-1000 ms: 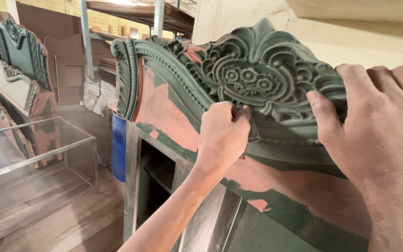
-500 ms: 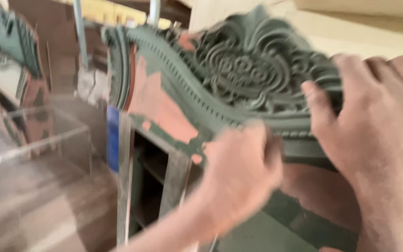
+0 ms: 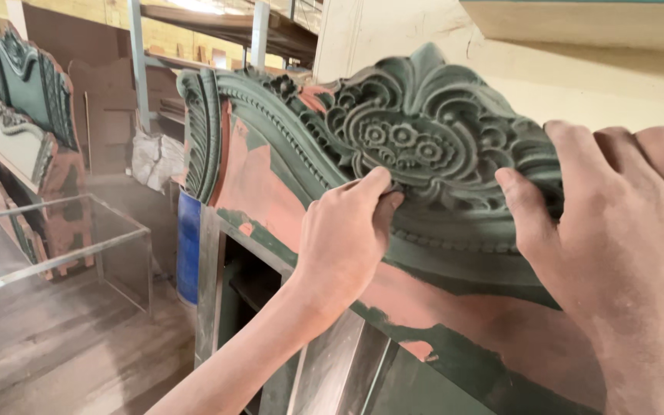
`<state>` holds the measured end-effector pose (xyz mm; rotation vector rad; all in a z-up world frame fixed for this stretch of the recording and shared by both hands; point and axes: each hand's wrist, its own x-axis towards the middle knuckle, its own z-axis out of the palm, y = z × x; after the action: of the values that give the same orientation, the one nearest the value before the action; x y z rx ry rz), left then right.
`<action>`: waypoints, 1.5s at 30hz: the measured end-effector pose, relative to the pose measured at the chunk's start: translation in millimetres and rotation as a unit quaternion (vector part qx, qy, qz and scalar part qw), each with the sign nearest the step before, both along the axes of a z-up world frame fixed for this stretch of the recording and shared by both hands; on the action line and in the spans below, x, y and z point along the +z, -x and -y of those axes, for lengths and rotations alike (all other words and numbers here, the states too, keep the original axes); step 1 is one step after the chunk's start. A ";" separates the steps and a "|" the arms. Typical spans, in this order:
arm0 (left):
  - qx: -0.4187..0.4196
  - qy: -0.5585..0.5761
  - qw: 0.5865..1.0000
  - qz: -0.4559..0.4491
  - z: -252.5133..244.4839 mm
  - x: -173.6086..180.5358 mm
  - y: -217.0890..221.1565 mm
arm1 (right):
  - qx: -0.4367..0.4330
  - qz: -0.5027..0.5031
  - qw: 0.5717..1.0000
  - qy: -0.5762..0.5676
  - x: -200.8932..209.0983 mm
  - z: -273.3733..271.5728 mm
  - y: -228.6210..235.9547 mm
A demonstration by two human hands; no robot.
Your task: The person sands the ornate top edge of a green-painted wooden headboard using a small sanding block. They work along the carved floral details and the beaded trim, removing paint to reveal the wood underneath.
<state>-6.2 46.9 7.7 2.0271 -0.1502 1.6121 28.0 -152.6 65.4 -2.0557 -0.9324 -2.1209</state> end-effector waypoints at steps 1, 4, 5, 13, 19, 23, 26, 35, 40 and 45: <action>-0.014 0.007 1.000 -0.001 0.4 -2.6 -0.6 | 0.015 -0.004 1.000 0.000 -0.9 0.6 -3.1; -0.034 0.075 0.996 -0.019 1.5 3.7 -6.5 | 0.036 -0.013 0.999 -0.006 -4.5 3.5 -11.8; -0.043 0.088 0.995 -0.005 6.0 2.4 -9.1 | 0.051 -0.017 0.999 0.000 -4.9 4.5 -15.0; -0.062 0.097 0.993 0.010 5.4 -0.1 -13.9 | 0.101 -0.086 0.991 -0.015 -8.5 1.9 -26.7; -0.035 -0.036 0.997 0.059 -11.4 -7.5 -14.6 | 0.066 -0.029 0.997 -0.001 -7.9 2.2 -21.1; 0.047 -0.158 0.984 0.063 -14.0 -17.8 -17.8 | 0.059 -0.034 0.998 0.004 -6.5 1.5 -17.8; 0.068 -0.248 0.964 0.064 -24.5 -18.2 -17.0 | 0.075 -0.082 0.994 -0.018 -4.8 -1.3 -16.2; -0.026 -0.003 0.999 0.044 -3.0 -14.2 -31.0 | 0.051 -0.014 0.999 0.002 -8.5 -3.6 -23.0; -0.107 -0.003 0.990 -0.087 -17.0 -6.6 -15.8 | 0.072 -0.095 0.992 -0.030 -8.7 -10.2 -22.0; 0.193 -0.383 0.893 0.137 -50.9 -2.3 -29.2 | 0.072 -0.100 0.992 -0.002 -10.1 -5.3 -31.0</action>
<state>22.9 97.8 5.4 2.4877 -0.6057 2.3623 58.9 -147.2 55.3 -2.0815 -1.0108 -1.8077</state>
